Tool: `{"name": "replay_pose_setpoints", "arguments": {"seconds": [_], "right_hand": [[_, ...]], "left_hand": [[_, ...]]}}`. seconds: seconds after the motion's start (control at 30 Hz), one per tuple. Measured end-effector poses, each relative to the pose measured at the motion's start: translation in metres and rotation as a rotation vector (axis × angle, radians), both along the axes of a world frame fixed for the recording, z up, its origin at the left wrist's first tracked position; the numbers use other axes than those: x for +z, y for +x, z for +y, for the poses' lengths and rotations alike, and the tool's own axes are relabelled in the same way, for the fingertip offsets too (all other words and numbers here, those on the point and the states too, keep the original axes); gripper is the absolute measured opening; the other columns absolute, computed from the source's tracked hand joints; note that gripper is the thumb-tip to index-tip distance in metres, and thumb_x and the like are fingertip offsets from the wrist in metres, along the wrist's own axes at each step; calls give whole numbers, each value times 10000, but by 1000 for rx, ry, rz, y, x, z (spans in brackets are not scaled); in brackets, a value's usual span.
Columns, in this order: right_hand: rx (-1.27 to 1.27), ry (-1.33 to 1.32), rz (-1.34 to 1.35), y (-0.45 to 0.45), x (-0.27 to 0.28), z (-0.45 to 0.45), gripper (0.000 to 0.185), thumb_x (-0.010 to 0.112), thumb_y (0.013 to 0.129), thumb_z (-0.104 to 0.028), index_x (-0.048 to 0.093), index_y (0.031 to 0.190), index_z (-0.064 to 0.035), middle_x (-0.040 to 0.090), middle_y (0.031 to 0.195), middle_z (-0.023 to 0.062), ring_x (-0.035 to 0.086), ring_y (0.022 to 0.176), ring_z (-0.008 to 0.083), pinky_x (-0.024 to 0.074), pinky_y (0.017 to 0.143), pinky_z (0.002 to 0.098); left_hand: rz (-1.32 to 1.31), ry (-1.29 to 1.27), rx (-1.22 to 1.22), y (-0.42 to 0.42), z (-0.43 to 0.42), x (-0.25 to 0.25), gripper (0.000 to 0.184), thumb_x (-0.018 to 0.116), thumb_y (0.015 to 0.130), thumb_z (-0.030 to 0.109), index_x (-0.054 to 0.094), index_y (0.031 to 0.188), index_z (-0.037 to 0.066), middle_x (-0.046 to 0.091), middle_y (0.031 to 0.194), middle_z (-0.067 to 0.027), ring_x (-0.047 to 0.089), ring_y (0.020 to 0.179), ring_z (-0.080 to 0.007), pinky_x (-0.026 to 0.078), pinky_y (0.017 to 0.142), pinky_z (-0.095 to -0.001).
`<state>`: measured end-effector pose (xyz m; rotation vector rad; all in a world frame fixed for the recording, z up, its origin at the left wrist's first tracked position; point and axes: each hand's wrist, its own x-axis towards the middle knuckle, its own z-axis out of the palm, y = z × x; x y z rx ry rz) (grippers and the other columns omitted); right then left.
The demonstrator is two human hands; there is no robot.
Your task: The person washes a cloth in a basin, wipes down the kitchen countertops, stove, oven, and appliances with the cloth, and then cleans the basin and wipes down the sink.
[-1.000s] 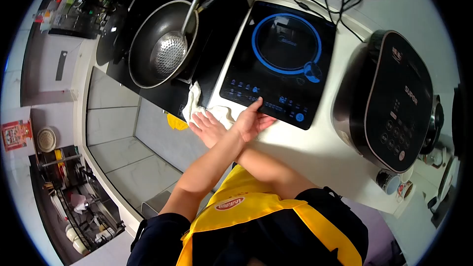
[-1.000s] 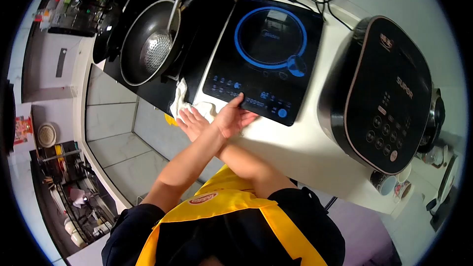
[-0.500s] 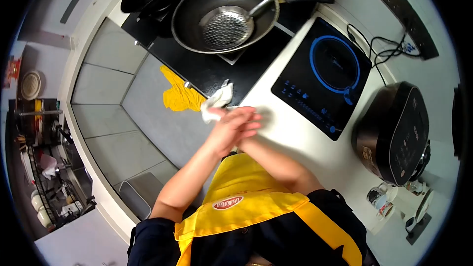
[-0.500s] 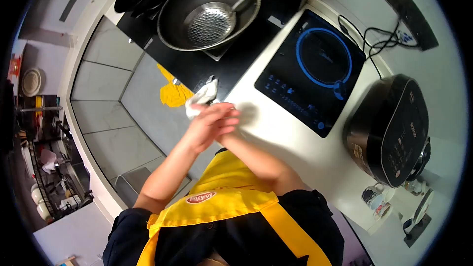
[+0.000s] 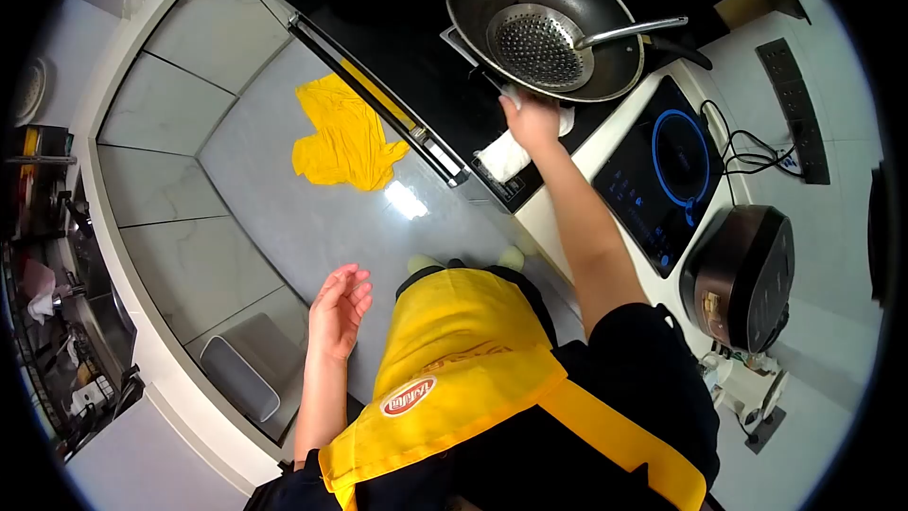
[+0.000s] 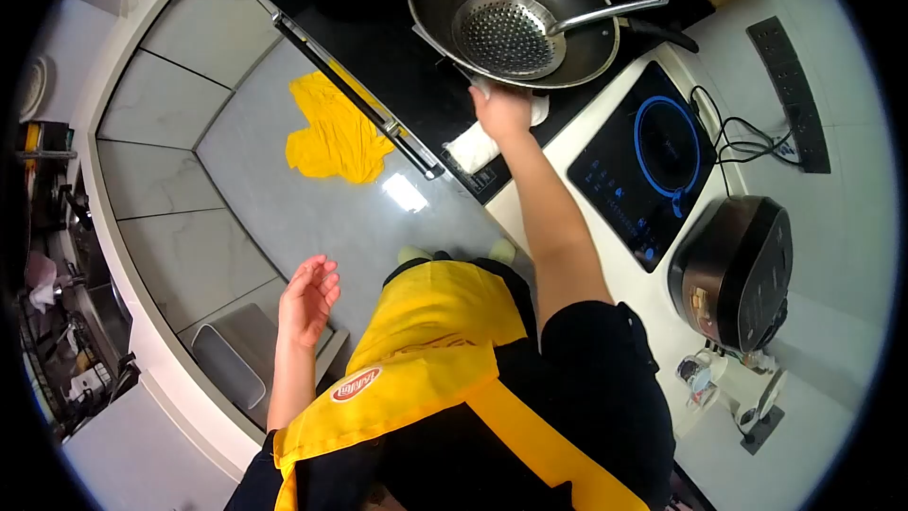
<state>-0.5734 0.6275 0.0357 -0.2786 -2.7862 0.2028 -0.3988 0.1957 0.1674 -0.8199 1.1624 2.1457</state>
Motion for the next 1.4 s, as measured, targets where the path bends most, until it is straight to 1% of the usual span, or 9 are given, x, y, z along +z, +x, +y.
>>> {"name": "replay_pose_setpoints", "arguments": {"seconds": [0.37, 0.43, 0.5, 0.57, 0.63, 0.7, 0.77, 1.03, 1.4], "right_hand": [[35, -454, 55, 28, 34, 9, 417, 646, 925, -356, 661, 1168, -17, 684, 1124, 205, 656, 1039, 315, 481, 924, 368], [-86, -1189, -106, 48, 62, 4, 404, 610, 966, -318, 625, 1205, 8, 679, 1136, 161, 649, 1054, 237, 488, 924, 347], [-153, -1690, 174, 77, 106, -24, 404, 561, 1000, -284, 562, 1270, 16, 645, 1176, 102, 627, 1067, 193, 493, 926, 338], [-255, -1604, 210, 108, 94, -16, 439, 572, 984, -260, 500, 1327, 4, 600, 1254, 139, 616, 1103, 240, 485, 960, 365], [-244, -480, 150, 135, 73, -12, 504, 602, 954, -242, 464, 1375, -3, 532, 1348, 210, 554, 1220, 305, 434, 1036, 375], [-34, -280, -197, 136, 57, -33, 770, 594, 902, -491, 365, 1475, -29, 352, 1507, 273, 296, 1432, 399, 149, 1174, 543], [-65, 17, -253, 116, 51, -69, 917, 586, 845, -634, 339, 1494, -35, 327, 1523, 276, 261, 1440, 430, 105, 1160, 595], [139, 124, -161, 3, 34, -159, 670, 586, 907, -438, 450, 1421, -32, 402, 1457, 281, 315, 1382, 477, 174, 1153, 566], [133, 199, -64, -199, 11, -252, 595, 509, 966, -416, 456, 1414, -28, 450, 1426, 273, 358, 1354, 475, 202, 1134, 592]], "left_hand": [[9, 9, 18, -15, -44, -19, 243, 554, 995, 204, 568, 1188, 56, 653, 1091, -75, 642, 900, -134, 541, 761, -260], [-10, 13, 3, -21, -46, -25, 239, 552, 997, 205, 569, 1185, 60, 654, 1090, -70, 641, 899, -128, 540, 760, -256], [-24, 19, -36, -25, -48, -32, 233, 553, 999, 211, 572, 1181, 66, 655, 1088, -62, 641, 897, -122, 537, 760, -251], [-41, 23, -41, -29, -50, -38, 231, 553, 999, 211, 573, 1179, 68, 656, 1087, -61, 641, 896, -120, 537, 760, -249], [-45, 24, -40, -36, -51, -40, 228, 553, 999, 211, 575, 1177, 70, 657, 1086, -60, 641, 894, -119, 536, 760, -247], [-84, -13, -31, -38, -56, -41, 221, 552, 1000, 209, 579, 1171, 72, 657, 1088, -60, 641, 892, -117, 537, 755, -246], [-103, -22, -17, -37, -63, -45, 218, 551, 1000, 207, 580, 1169, 73, 658, 1087, -60, 642, 889, -118, 538, 753, -246], [-125, -32, 110, -36, -95, -58, 212, 551, 1001, 201, 583, 1164, 70, 665, 1065, -60, 654, 856, -122, 549, 735, -250], [-127, -73, 374, -58, -149, -47, 195, 547, 996, 173, 586, 1151, 61, 670, 1047, -74, 663, 843, -138, 566, 717, -259]]}}
